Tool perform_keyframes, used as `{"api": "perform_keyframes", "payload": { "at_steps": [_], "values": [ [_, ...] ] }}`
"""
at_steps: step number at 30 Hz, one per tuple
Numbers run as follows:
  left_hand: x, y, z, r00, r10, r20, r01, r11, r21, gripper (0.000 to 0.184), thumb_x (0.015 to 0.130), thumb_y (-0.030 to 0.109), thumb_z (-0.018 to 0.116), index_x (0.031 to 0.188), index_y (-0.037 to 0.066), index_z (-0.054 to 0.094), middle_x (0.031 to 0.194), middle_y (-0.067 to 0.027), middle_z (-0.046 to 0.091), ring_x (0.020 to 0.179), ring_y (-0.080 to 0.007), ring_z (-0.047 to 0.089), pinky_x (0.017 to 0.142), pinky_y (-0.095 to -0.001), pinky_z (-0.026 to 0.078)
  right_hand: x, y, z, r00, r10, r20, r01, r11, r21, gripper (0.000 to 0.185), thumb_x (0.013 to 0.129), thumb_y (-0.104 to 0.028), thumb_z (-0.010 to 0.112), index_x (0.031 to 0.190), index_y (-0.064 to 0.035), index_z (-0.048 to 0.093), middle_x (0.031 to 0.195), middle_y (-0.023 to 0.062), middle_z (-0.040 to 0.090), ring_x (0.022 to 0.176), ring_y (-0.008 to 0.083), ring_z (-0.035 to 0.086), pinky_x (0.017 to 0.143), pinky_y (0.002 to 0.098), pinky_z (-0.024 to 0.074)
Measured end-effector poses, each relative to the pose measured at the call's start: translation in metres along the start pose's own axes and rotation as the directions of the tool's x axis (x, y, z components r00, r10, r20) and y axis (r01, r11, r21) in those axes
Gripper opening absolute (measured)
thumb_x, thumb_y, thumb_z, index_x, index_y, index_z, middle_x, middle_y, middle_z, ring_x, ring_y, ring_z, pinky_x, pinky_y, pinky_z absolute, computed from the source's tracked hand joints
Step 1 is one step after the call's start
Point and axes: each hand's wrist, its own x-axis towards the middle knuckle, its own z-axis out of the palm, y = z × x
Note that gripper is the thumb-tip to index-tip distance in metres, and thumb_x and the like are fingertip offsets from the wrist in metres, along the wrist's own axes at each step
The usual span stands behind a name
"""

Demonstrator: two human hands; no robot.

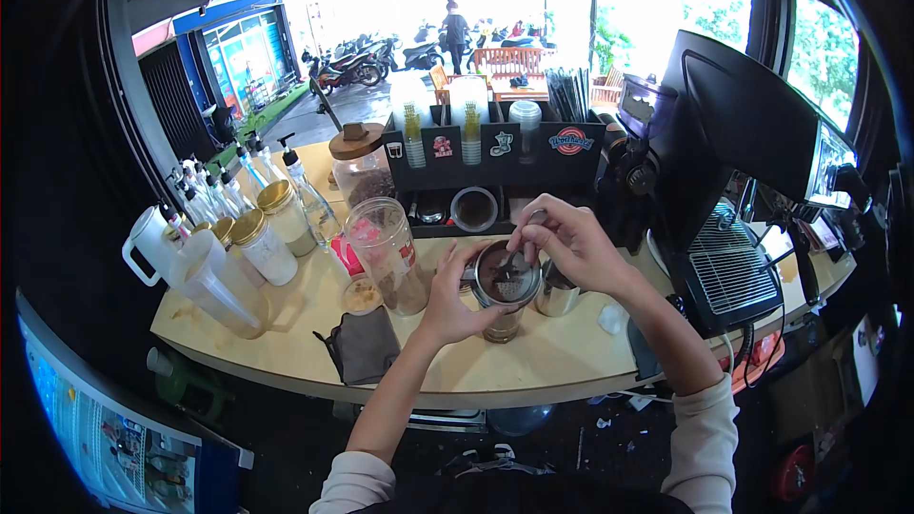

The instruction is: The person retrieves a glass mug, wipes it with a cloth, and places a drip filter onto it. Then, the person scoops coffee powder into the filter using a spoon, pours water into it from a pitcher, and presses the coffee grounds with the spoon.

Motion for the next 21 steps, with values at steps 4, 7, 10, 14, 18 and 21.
{"api": "perform_keyframes", "payload": {
  "at_steps": [4, 7, 10, 14, 18, 21],
  "values": [
    [0.001, 0.006, -0.002, 0.992, 0.084, 0.095, -0.092, 0.992, 0.081, 0.079, 0.056, 0.025, 0.078, 0.127, 0.009, 0.047, 0.118, -0.0078, 0.059, 0.110, -0.0235, 0.057, 0.114, -0.0501, 0.013, 0.005, 0.007, -0.006, 0.995, 0.099, -0.011, -0.099, 0.993, 0.068, 0.006, 0.093, -0.003, 0.048, 0.096, 0.0007, 0.051, 0.077, 0.0076, 0.064, 0.062, 0.0077, 0.057, 0.058, 0.0235, 0.0475],
    [0.001, 0.005, -0.002, 0.991, 0.087, 0.100, -0.093, 0.994, 0.053, 0.078, 0.058, 0.025, 0.078, 0.127, 0.011, 0.046, 0.119, -0.0058, 0.058, 0.110, -0.0226, 0.057, 0.114, -0.0503, 0.012, 0.008, 0.006, -0.007, 0.995, 0.092, 0.046, -0.096, 0.991, 0.092, 0.006, 0.093, -0.003, 0.047, 0.097, 0.0009, 0.051, 0.076, 0.0073, 0.064, 0.061, 0.0070, 0.056, 0.058, 0.0225, 0.0471],
    [0.002, 0.008, -0.003, 0.992, 0.077, 0.096, -0.086, 0.992, 0.092, 0.078, 0.058, 0.025, 0.078, 0.128, 0.011, 0.046, 0.118, -0.0064, 0.058, 0.110, -0.0218, 0.057, 0.114, -0.0504, 0.012, 0.011, -0.001, -0.009, 0.986, 0.102, 0.130, -0.104, 0.995, 0.005, 0.009, 0.095, -0.007, 0.047, 0.097, 0.0001, 0.051, 0.079, 0.0088, 0.064, 0.063, 0.0068, 0.056, 0.060, 0.0219, 0.0481],
    [0.001, 0.009, -0.003, 0.993, 0.079, 0.085, -0.086, 0.992, 0.087, 0.078, 0.058, 0.025, 0.078, 0.128, 0.011, 0.046, 0.118, -0.0056, 0.059, 0.110, -0.0206, 0.057, 0.114, -0.0507, 0.012, 0.016, 0.000, -0.006, 0.996, 0.067, 0.057, -0.070, 0.995, 0.065, 0.008, 0.095, -0.007, 0.047, 0.096, 0.0005, 0.051, 0.077, 0.0082, 0.064, 0.063, 0.0066, 0.056, 0.059, 0.0216, 0.0467],
    [0.002, 0.012, -0.004, 0.992, 0.085, 0.090, -0.094, 0.990, 0.101, 0.077, 0.059, 0.025, 0.078, 0.128, 0.012, 0.046, 0.117, -0.0052, 0.059, 0.110, -0.0201, 0.057, 0.113, -0.0509, 0.013, 0.017, -0.002, -0.007, 0.988, 0.084, 0.130, -0.079, 0.996, -0.038, 0.008, 0.094, -0.007, 0.048, 0.096, 0.0010, 0.051, 0.075, 0.0071, 0.064, 0.061, 0.0066, 0.056, 0.057, 0.0214, 0.0456],
    [0.000, 0.005, -0.003, 0.993, 0.094, 0.065, -0.100, 0.990, 0.100, 0.078, 0.059, 0.025, 0.079, 0.128, 0.012, 0.046, 0.117, -0.0055, 0.059, 0.111, -0.0203, 0.057, 0.113, -0.0510, 0.014, 0.015, -0.002, -0.004, 0.992, 0.059, 0.115, -0.054, 0.998, -0.043, 0.008, 0.094, -0.006, 0.048, 0.096, 0.0009, 0.051, 0.074, 0.0068, 0.064, 0.060, 0.0066, 0.055, 0.057, 0.0215, 0.0454]
  ]
}}
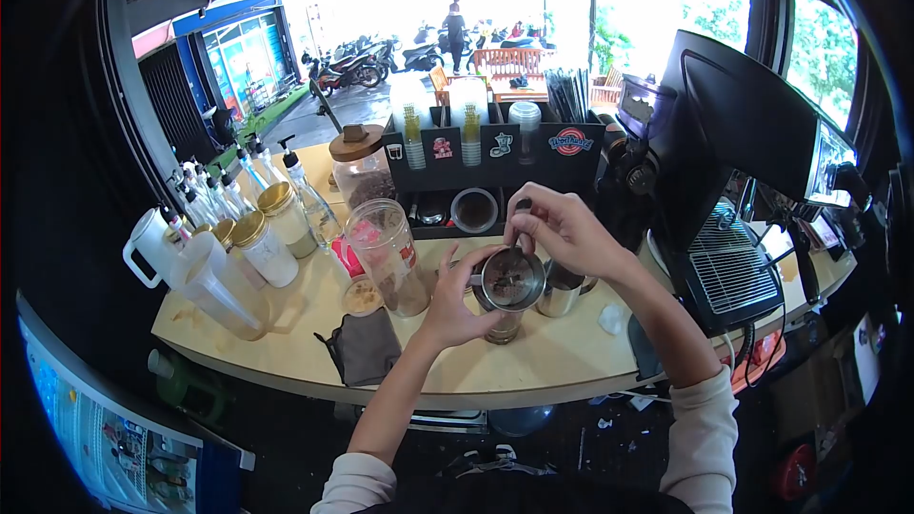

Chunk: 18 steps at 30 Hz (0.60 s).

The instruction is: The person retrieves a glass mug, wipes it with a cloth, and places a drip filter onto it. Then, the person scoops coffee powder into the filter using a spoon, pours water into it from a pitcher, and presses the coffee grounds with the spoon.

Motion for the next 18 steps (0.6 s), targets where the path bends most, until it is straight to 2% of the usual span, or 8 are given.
{"api": "perform_keyframes", "payload": {
  "at_steps": [5, 7, 10, 13, 14, 15, 16, 18],
  "values": [
    [-0.001, 0.000, 0.003, 1.000, -0.021, -0.020, 0.021, 1.000, 0.001, 0.079, 0.058, 0.025, 0.079, 0.128, 0.011, 0.046, 0.116, -0.0059, 0.060, 0.110, -0.0223, 0.057, 0.113, -0.0505, 0.015, -0.003, 0.002, 0.001, 0.997, -0.039, -0.063, 0.036, 0.998, -0.049, 0.007, 0.094, -0.005, 0.048, 0.095, 0.0008, 0.052, 0.076, 0.0068, 0.064, 0.061, 0.0071, 0.056, 0.057, 0.0217, 0.0458],
    [0.000, -0.001, 0.004, 0.999, -0.024, -0.027, 0.024, 1.000, -0.008, 0.079, 0.057, 0.025, 0.080, 0.127, 0.010, 0.047, 0.115, -0.0066, 0.060, 0.109, -0.0232, 0.058, 0.113, -0.0503, 0.016, -0.004, 0.003, 0.006, 0.997, -0.048, -0.064, 0.049, 0.999, 0.001, 0.007, 0.094, -0.005, 0.048, 0.095, 0.0009, 0.052, 0.077, 0.0070, 0.065, 0.062, 0.0071, 0.056, 0.058, 0.0220, 0.0462],
    [-0.001, -0.002, 0.004, 0.998, -0.055, -0.034, 0.055, 0.998, 0.026, 0.082, 0.056, 0.033, 0.084, 0.124, 0.004, 0.049, 0.115, -0.0134, 0.060, 0.110, -0.0288, 0.057, 0.113, -0.0481, 0.020, -0.010, 0.004, 0.011, 0.999, -0.040, -0.025, 0.040, 0.999, 0.016, 0.008, 0.094, -0.006, 0.048, 0.096, 0.0010, 0.052, 0.079, 0.0075, 0.065, 0.063, 0.0072, 0.057, 0.059, 0.0227, 0.0475],
    [-0.004, -0.009, 0.008, 0.997, -0.032, -0.067, 0.033, 0.999, 0.019, 0.081, 0.056, 0.030, 0.083, 0.125, 0.006, 0.047, 0.111, -0.0112, 0.062, 0.103, -0.0257, 0.061, 0.112, -0.0502, 0.018, -0.012, 0.011, 0.011, 0.988, -0.013, -0.155, 0.016, 1.000, 0.017, 0.008, 0.096, -0.007, 0.047, 0.098, 0.0003, 0.050, 0.082, 0.0084, 0.065, 0.065, 0.0076, 0.057, 0.060, 0.0230, 0.0480],
    [-0.004, -0.011, 0.009, 0.993, -0.084, -0.086, 0.082, 0.996, -0.032, 0.081, 0.056, 0.030, 0.084, 0.124, 0.005, 0.048, 0.111, -0.0117, 0.062, 0.104, -0.0257, 0.061, 0.110, -0.0483, 0.025, -0.013, 0.014, 0.012, 0.988, -0.013, -0.155, 0.016, 1.000, 0.016, 0.008, 0.096, -0.007, 0.047, 0.098, 0.0003, 0.050, 0.082, 0.0084, 0.065, 0.065, 0.0076, 0.057, 0.060, 0.0230, 0.0480],
    [-0.005, -0.011, 0.010, 0.985, -0.137, -0.102, 0.129, 0.988, -0.083, 0.081, 0.056, 0.030, 0.085, 0.123, 0.004, 0.049, 0.111, -0.0122, 0.061, 0.104, -0.0256, 0.060, 0.107, -0.0464, 0.031, -0.015, 0.019, 0.014, 0.979, 0.010, -0.204, 0.014, 0.993, 0.117, 0.009, 0.096, -0.008, 0.047, 0.098, -0.0002, 0.050, 0.083, 0.0087, 0.064, 0.066, 0.0079, 0.057, 0.061, 0.0231, 0.0481],
    [-0.004, -0.010, 0.010, 0.985, -0.137, -0.104, 0.129, 0.988, -0.082, 0.081, 0.056, 0.030, 0.085, 0.123, 0.004, 0.049, 0.111, -0.0122, 0.061, 0.104, -0.0256, 0.060, 0.107, -0.0464, 0.031, -0.016, 0.022, 0.016, 0.968, 0.038, -0.248, 0.017, 0.976, 0.216, 0.010, 0.097, -0.010, 0.047, 0.099, -0.0008, 0.050, 0.084, 0.0089, 0.063, 0.066, 0.0081, 0.057, 0.061, 0.0232, 0.0483],
    [-0.005, -0.008, 0.012, 0.971, -0.197, -0.137, 0.174, 0.971, -0.162, 0.079, 0.056, 0.028, 0.087, 0.121, 0.002, 0.050, 0.109, -0.0129, 0.062, 0.104, -0.0248, 0.061, 0.097, -0.0394, 0.044, -0.019, 0.027, 0.022, 0.953, 0.059, -0.298, 0.010, 0.974, 0.225, 0.010, 0.097, -0.010, 0.046, 0.099, -0.0005, 0.050, 0.082, 0.0072, 0.062, 0.065, 0.0071, 0.056, 0.061, 0.0225, 0.0478]
  ]
}}
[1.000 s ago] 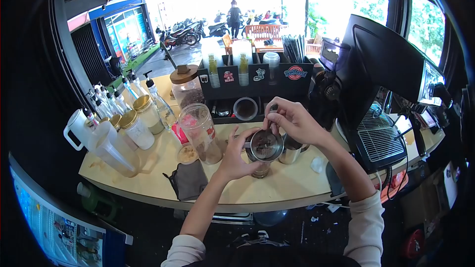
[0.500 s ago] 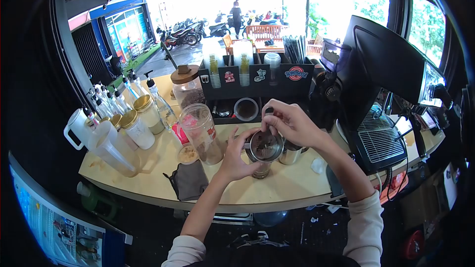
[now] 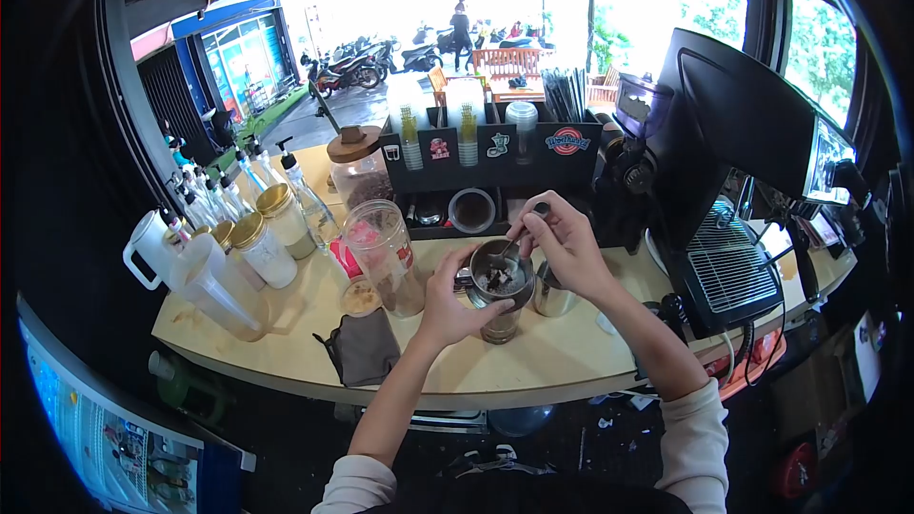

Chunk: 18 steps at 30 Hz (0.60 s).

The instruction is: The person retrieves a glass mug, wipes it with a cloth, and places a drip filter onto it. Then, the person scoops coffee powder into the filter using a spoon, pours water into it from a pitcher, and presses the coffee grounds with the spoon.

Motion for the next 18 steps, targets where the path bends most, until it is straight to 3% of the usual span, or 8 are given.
{"api": "perform_keyframes", "payload": {
  "at_steps": [4, 7, 13, 16, 18],
  "values": [
    [-0.002, 0.000, -0.001, 0.998, -0.029, 0.048, 0.028, 0.999, 0.030, 0.078, 0.057, 0.026, 0.087, 0.121, 0.002, 0.050, 0.109, -0.0128, 0.063, 0.103, -0.0230, 0.061, 0.089, -0.0338, 0.049, -0.005, 0.011, 0.005, 0.992, 0.053, -0.115, -0.045, 0.997, 0.070, 0.011, 0.097, -0.011, 0.047, 0.097, -0.0007, 0.051, 0.081, 0.0055, 0.060, 0.065, 0.0062, 0.056, 0.060, 0.0220, 0.0476],
    [-0.002, 0.001, -0.004, 0.998, -0.032, 0.057, 0.027, 0.996, 0.088, 0.079, 0.057, 0.027, 0.087, 0.122, 0.001, 0.050, 0.110, -0.0127, 0.063, 0.102, -0.0232, 0.062, 0.090, -0.0346, 0.049, -0.005, 0.016, 0.005, 0.988, 0.093, -0.121, -0.074, 0.986, 0.151, 0.012, 0.097, -0.012, 0.048, 0.097, -0.0006, 0.050, 0.082, 0.0060, 0.060, 0.067, 0.0068, 0.057, 0.062, 0.0225, 0.0483],
    [-0.004, 0.001, -0.006, 0.991, -0.082, 0.103, 0.080, 0.996, 0.029, 0.083, 0.057, 0.027, 0.088, 0.125, 0.001, 0.048, 0.120, -0.0156, 0.058, 0.109, -0.0249, 0.059, 0.093, -0.0350, 0.047, -0.010, 0.014, 0.009, 0.990, 0.121, -0.068, -0.110, 0.983, 0.149, 0.013, 0.096, -0.014, 0.051, 0.097, -0.0004, 0.051, 0.083, 0.0055, 0.059, 0.070, 0.0076, 0.058, 0.064, 0.0230, 0.0489],
    [0.003, 0.008, -0.011, 0.995, 0.006, 0.096, -0.004, 1.000, -0.025, 0.079, 0.062, 0.025, 0.084, 0.127, 0.001, 0.046, 0.115, -0.0142, 0.057, 0.105, -0.0239, 0.059, 0.089, -0.0339, 0.048, -0.011, 0.014, 0.010, 0.993, 0.114, -0.020, -0.111, 0.988, 0.104, 0.011, 0.095, -0.011, 0.053, 0.099, -0.0011, 0.051, 0.089, 0.0077, 0.061, 0.075, 0.0093, 0.059, 0.068, 0.0242, 0.0505],
    [0.015, 0.018, -0.019, 0.982, 0.185, 0.049, -0.191, 0.961, 0.202, 0.067, 0.072, 0.023, 0.077, 0.128, 0.002, 0.047, 0.106, -0.0118, 0.056, 0.093, -0.0218, 0.058, 0.083, -0.0330, 0.047, -0.011, 0.014, 0.011, 0.996, 0.089, -0.004, -0.088, 0.992, 0.090, 0.010, 0.093, -0.008, 0.055, 0.099, -0.0006, 0.052, 0.091, 0.0077, 0.061, 0.077, 0.0094, 0.059, 0.070, 0.0239, 0.0505]
  ]
}}
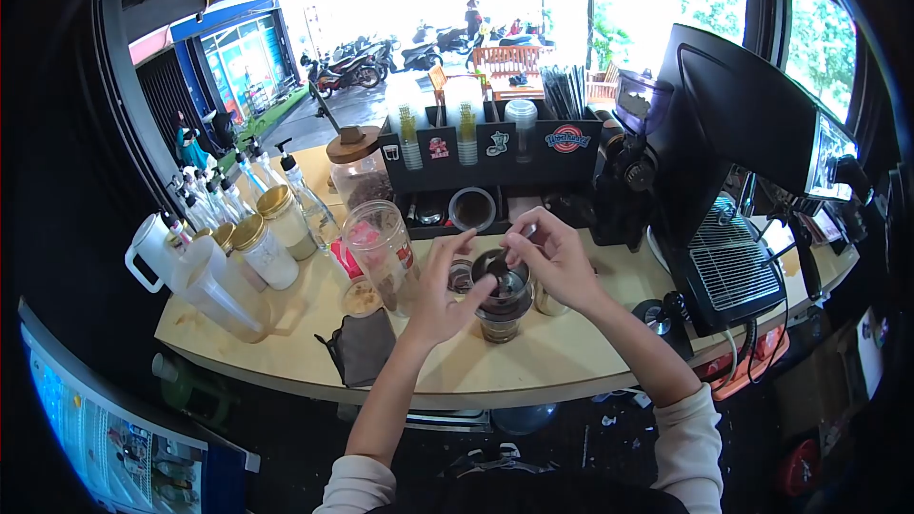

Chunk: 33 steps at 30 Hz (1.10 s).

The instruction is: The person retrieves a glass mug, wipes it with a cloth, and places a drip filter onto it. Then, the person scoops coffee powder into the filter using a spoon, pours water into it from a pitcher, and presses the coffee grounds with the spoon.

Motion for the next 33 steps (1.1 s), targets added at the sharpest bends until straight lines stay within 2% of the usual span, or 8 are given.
{"api": "perform_keyframes", "payload": {
  "at_steps": [1, 5, 7, 10, 15, 19, 24, 33],
  "values": [
    [0.007, 0.008, -0.001, 1.000, -0.009, -0.024, 0.008, 0.999, -0.035, 0.050, 0.079, 0.021, 0.069, 0.123, 0.004, 0.053, 0.087, -0.0081, 0.055, 0.079, -0.0202, 0.056, 0.076, -0.0329, 0.045, 0.000, 0.000, 0.001, 1.000, -0.022, 0.021, 0.022, 1.000, -0.013, 0.010, 0.092, -0.006, 0.057, 0.099, -0.0001, 0.053, 0.092, 0.0077, 0.061, 0.080, 0.0094, 0.059, 0.071, 0.0236, 0.0505],
    [0.023, 0.025, -0.006, 0.972, -0.131, 0.197, 0.141, 0.989, -0.037, 0.035, 0.080, 0.021, 0.068, 0.111, 0.005, 0.060, 0.077, -0.0057, 0.058, 0.072, -0.0209, 0.057, 0.077, -0.0343, 0.043, -0.002, -0.009, 0.004, 0.997, -0.045, 0.063, 0.050, 0.995, -0.082, 0.014, 0.090, -0.008, 0.060, 0.099, 0.0017, 0.057, 0.088, 0.0044, 0.062, 0.075, 0.0083, 0.059, 0.073, 0.0225, 0.0493],
    [0.026, 0.021, -0.003, 0.989, 0.064, 0.133, -0.092, 0.972, 0.218, 0.020, 0.080, 0.019, 0.068, 0.095, 0.006, 0.065, 0.067, -0.0035, 0.059, 0.067, -0.0220, 0.058, 0.078, -0.0360, 0.041, -0.005, -0.015, 0.003, 0.982, -0.143, 0.123, 0.155, 0.984, -0.088, 0.020, 0.088, -0.008, 0.062, 0.105, 0.0011, 0.058, 0.096, 0.0055, 0.062, 0.083, 0.0097, 0.059, 0.077, 0.0255, 0.0491],
    [0.026, 0.024, 0.000, 0.993, 0.112, 0.030, -0.116, 0.962, 0.248, 0.014, 0.081, 0.018, 0.067, 0.087, 0.005, 0.067, 0.067, -0.0041, 0.062, 0.066, -0.0226, 0.058, 0.080, -0.0372, 0.039, -0.014, -0.013, -0.018, 0.989, -0.135, 0.060, 0.142, 0.983, -0.114, 0.027, 0.089, -0.004, 0.058, 0.116, 0.0019, 0.055, 0.106, 0.0082, 0.061, 0.093, 0.0118, 0.058, 0.087, 0.0279, 0.0466],
    [0.020, 0.021, -0.007, 0.991, 0.122, -0.060, -0.097, 0.946, 0.310, 0.011, 0.084, 0.016, 0.065, 0.083, 0.005, 0.067, 0.068, -0.0042, 0.064, 0.065, -0.0212, 0.058, 0.078, -0.0363, 0.040, -0.054, 0.068, -0.090, 0.933, 0.178, -0.312, -0.323, 0.794, -0.514, 0.025, 0.091, -0.016, 0.056, 0.111, -0.0011, 0.059, 0.097, 0.0099, 0.063, 0.093, 0.0190, 0.062, 0.078, 0.0330, 0.0488],
    [0.020, 0.019, -0.011, 0.989, 0.064, -0.135, -0.029, 0.968, 0.249, 0.008, 0.085, 0.013, 0.062, 0.085, 0.006, 0.067, 0.067, -0.0034, 0.065, 0.063, -0.0199, 0.058, 0.077, -0.0352, 0.041, -0.088, 0.110, -0.106, 0.935, 0.185, -0.302, -0.342, 0.689, -0.639, 0.022, 0.092, -0.018, 0.055, 0.104, -0.0002, 0.057, 0.087, 0.0084, 0.063, 0.089, 0.0179, 0.061, 0.077, 0.0335, 0.0482],
    [0.022, 0.023, -0.011, 0.984, -0.016, -0.178, 0.055, 0.975, 0.217, 0.009, 0.086, 0.013, 0.061, 0.088, 0.007, 0.067, 0.063, -0.0023, 0.064, 0.063, -0.0192, 0.058, 0.076, -0.0343, 0.041, -0.102, 0.137, -0.095, 0.897, 0.251, -0.364, -0.261, 0.965, 0.021, 0.018, 0.095, -0.020, 0.053, 0.086, -0.0042, 0.051, 0.078, 0.0012, 0.056, 0.077, 0.0099, 0.053, 0.075, 0.0265, 0.0428],
    [0.017, 0.018, -0.014, 0.971, -0.106, -0.213, 0.139, 0.979, 0.148, 0.015, 0.091, 0.013, 0.056, 0.091, 0.001, 0.067, 0.066, -0.0033, 0.065, 0.062, -0.0111, 0.059, 0.061, -0.0269, 0.043, -0.070, 0.092, -0.088, 0.887, 0.162, -0.432, -0.112, 0.984, 0.139, 0.020, 0.094, -0.015, 0.055, 0.078, -0.0089, 0.044, 0.075, -0.0013, 0.053, 0.067, 0.0050, 0.047, 0.063, 0.0210, 0.0384]
  ]
}}
